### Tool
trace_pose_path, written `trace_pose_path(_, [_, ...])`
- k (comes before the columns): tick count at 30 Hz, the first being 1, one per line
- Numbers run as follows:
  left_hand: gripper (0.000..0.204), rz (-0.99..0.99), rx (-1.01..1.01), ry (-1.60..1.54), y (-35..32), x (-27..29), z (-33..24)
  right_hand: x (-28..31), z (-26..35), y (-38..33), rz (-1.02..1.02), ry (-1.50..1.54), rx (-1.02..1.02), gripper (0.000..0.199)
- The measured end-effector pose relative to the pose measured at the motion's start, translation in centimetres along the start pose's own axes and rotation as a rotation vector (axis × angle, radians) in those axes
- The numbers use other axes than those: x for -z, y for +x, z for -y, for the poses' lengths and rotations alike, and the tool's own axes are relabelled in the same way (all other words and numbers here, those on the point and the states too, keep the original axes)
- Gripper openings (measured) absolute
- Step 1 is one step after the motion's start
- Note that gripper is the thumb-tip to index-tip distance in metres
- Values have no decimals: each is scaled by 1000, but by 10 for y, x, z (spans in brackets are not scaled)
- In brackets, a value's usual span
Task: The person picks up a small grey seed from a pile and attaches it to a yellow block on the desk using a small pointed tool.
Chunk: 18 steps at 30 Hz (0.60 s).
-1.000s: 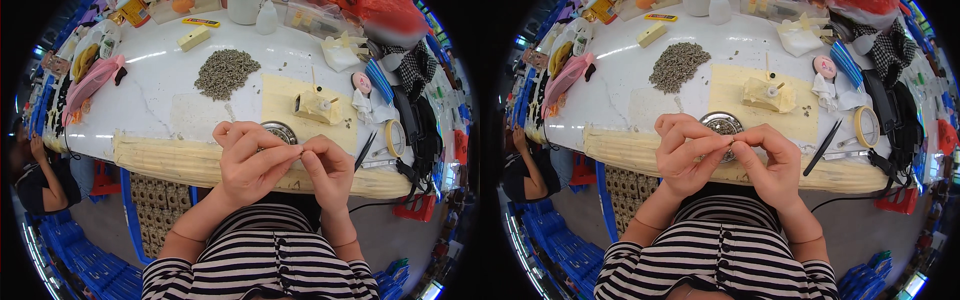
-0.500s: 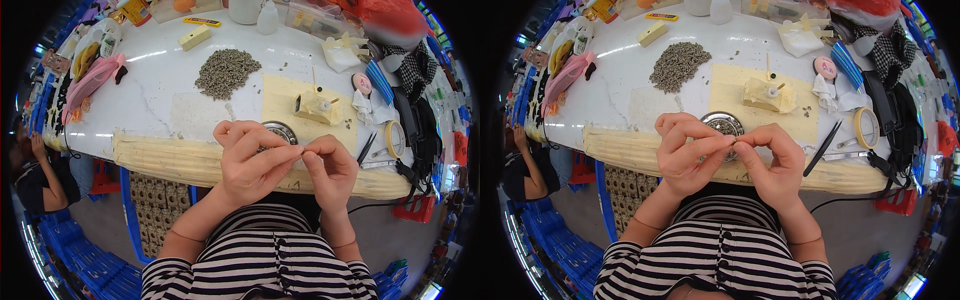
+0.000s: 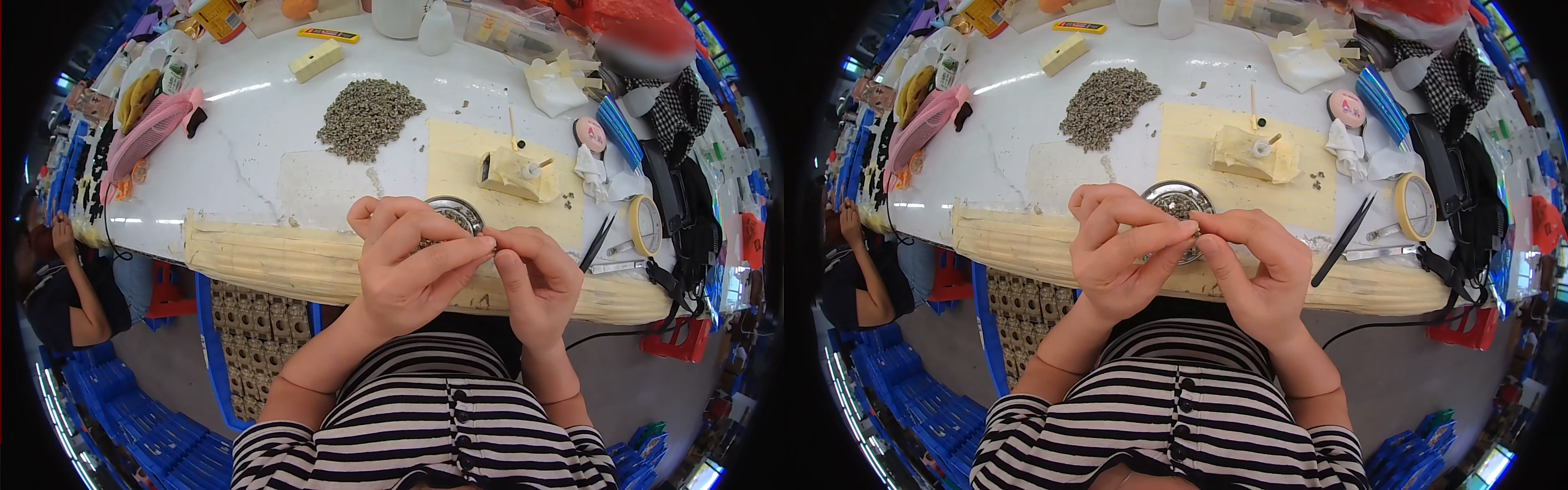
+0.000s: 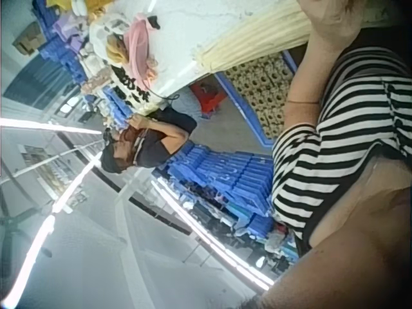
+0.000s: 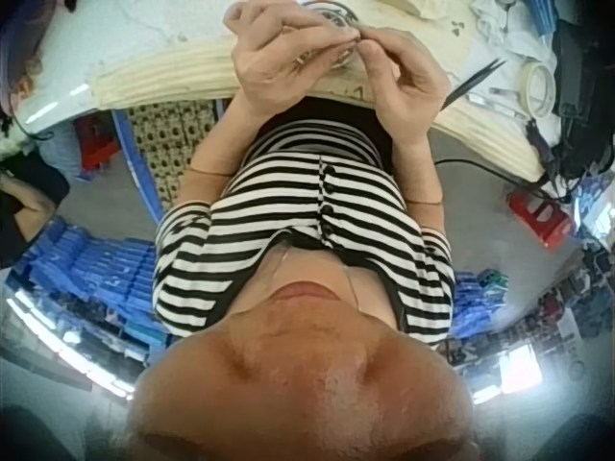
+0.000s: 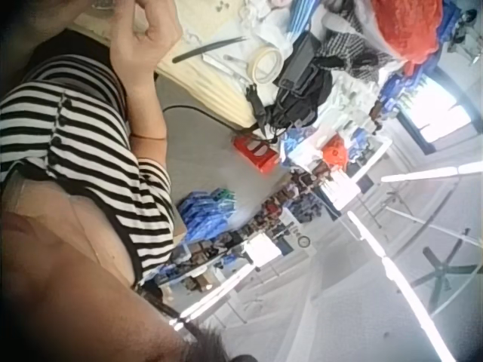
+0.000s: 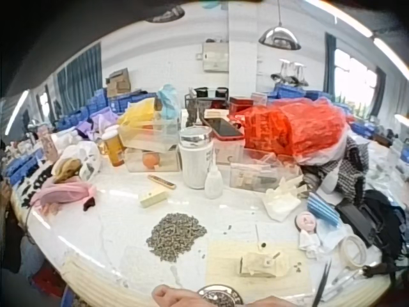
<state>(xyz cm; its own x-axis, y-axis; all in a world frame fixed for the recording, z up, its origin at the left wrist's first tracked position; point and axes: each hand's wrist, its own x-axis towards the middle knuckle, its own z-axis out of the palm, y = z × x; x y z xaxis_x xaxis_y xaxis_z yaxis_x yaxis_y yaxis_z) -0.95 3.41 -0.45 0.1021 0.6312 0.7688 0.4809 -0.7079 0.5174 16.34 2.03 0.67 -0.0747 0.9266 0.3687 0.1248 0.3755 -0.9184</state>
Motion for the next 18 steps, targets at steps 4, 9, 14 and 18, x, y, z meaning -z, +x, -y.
trace_pose_path(4, [30,18,-6,4,0,0,0,0,1,-2,-25,156,-161,12])
trace_pose_path(9, [31,15,7,40,-1,0,-2,0,1,-1,-55,-155,117,8])
trace_pose_path(14, [30,40,-8,3,1,2,-2,4,4,-2,0,88,-117,6])
trace_pose_path(18, [29,58,-2,-50,2,3,0,5,4,-2,65,231,-173,7])
